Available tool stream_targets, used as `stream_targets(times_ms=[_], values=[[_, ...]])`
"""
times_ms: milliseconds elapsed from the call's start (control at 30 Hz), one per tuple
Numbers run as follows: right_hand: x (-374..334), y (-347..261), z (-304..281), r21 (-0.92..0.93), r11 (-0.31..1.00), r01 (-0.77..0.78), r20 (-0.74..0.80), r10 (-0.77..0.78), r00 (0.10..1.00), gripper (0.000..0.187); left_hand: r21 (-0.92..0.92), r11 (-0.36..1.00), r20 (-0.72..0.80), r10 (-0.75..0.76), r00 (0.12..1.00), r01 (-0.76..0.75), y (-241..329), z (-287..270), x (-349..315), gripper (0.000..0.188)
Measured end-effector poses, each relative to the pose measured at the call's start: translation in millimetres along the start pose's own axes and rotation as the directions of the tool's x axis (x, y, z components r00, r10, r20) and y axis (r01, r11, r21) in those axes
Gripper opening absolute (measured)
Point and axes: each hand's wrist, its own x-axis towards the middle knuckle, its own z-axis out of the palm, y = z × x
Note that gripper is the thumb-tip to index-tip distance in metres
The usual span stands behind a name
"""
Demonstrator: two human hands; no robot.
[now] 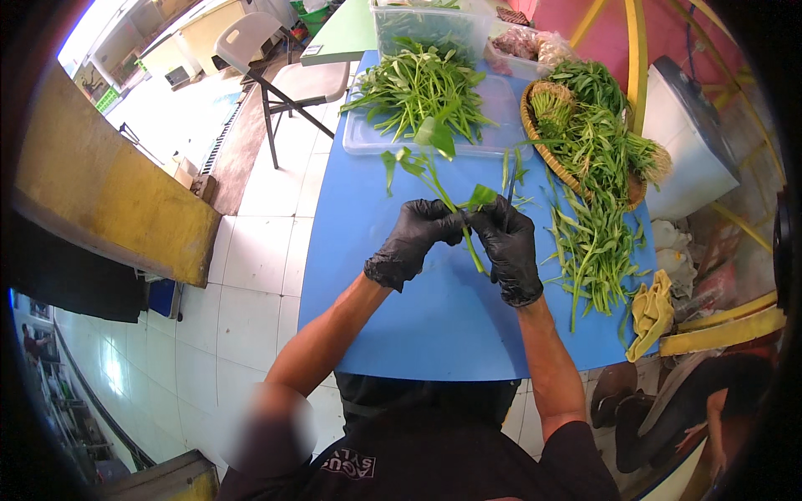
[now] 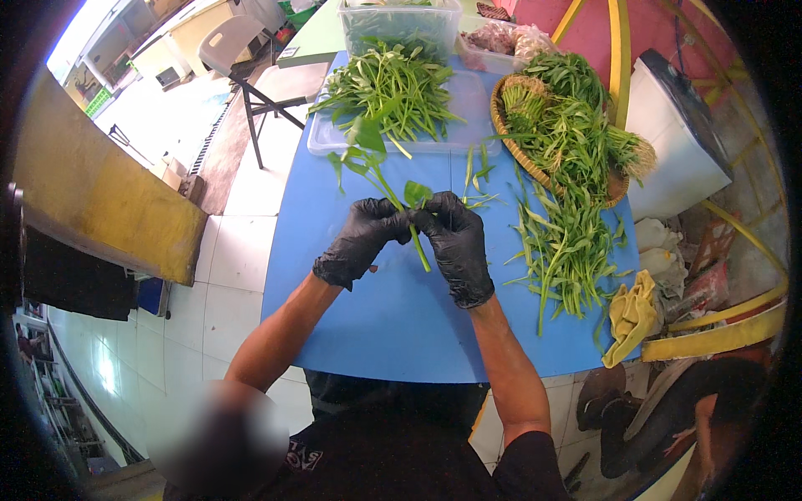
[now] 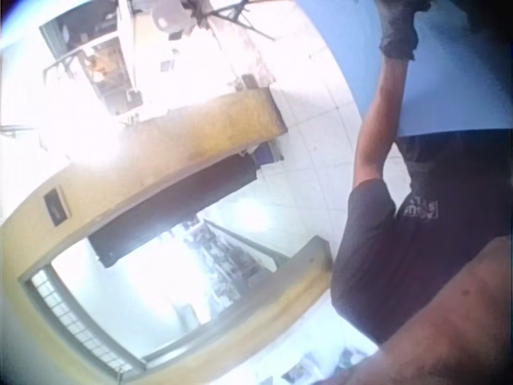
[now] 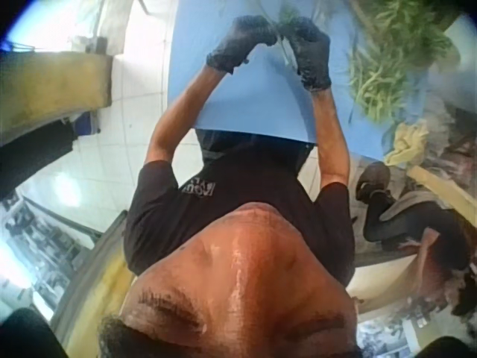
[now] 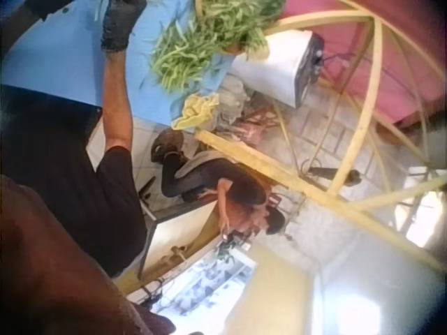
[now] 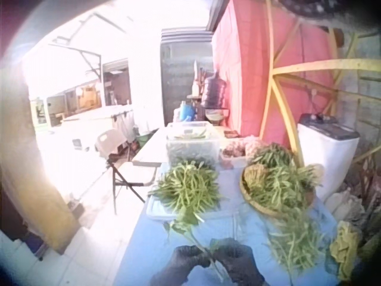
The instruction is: The person stands at a blue table and manually trims green leafy vegetables. They pick up stems, snap off the ends, and remove leaves by hand, placing the prepared pieces into a clear plastic container.
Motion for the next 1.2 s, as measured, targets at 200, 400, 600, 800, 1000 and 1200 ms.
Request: stream_targets(times_ms=[200,400,600,800,1000,1200], values=[[-8.4,-12.5,-44.0,-0.336,0.930,-0.147,0.038,0.169,0.985,0.014,-0.266,0.955,-0.229,0.068,0.971,-0.130,-11.1,-20.4,8.9,0.028],[-20.0,-13.3,-52.1,-0.677,0.733,0.070,-0.018,-0.112,0.994,0.055,-0.154,0.978,-0.165,0.118,0.979,-0.143,-1.4,-7.5,7.2,0.026],[-12.3,-11.1,-22.0,-0.212,0.977,-0.018,0.308,0.084,0.948,0.060,-0.204,0.976,-0.014,0.081,0.997,-0.082,-1.7,-2.2,4.6,0.028],[-10.6,-20.5,-10.6,-0.075,0.975,-0.208,0.427,0.220,0.877,0.049,-0.453,0.891,0.015,0.037,0.999,-0.026,-11.6,-5.9,5.2,0.025],[-11.0,-14.8,-12.8,-0.045,0.974,-0.222,0.372,0.223,0.901,0.037,-0.430,0.899,0.039,0.107,0.993,-0.080,-19.5,-9.6,7.8,0.022],[-11.6,8.4,-2.8,-0.167,0.982,0.085,0.126,-0.064,0.990,0.019,-0.218,0.966,-0.011,0.143,0.990,-0.142,-11.2,-1.4,5.4,0.018]])
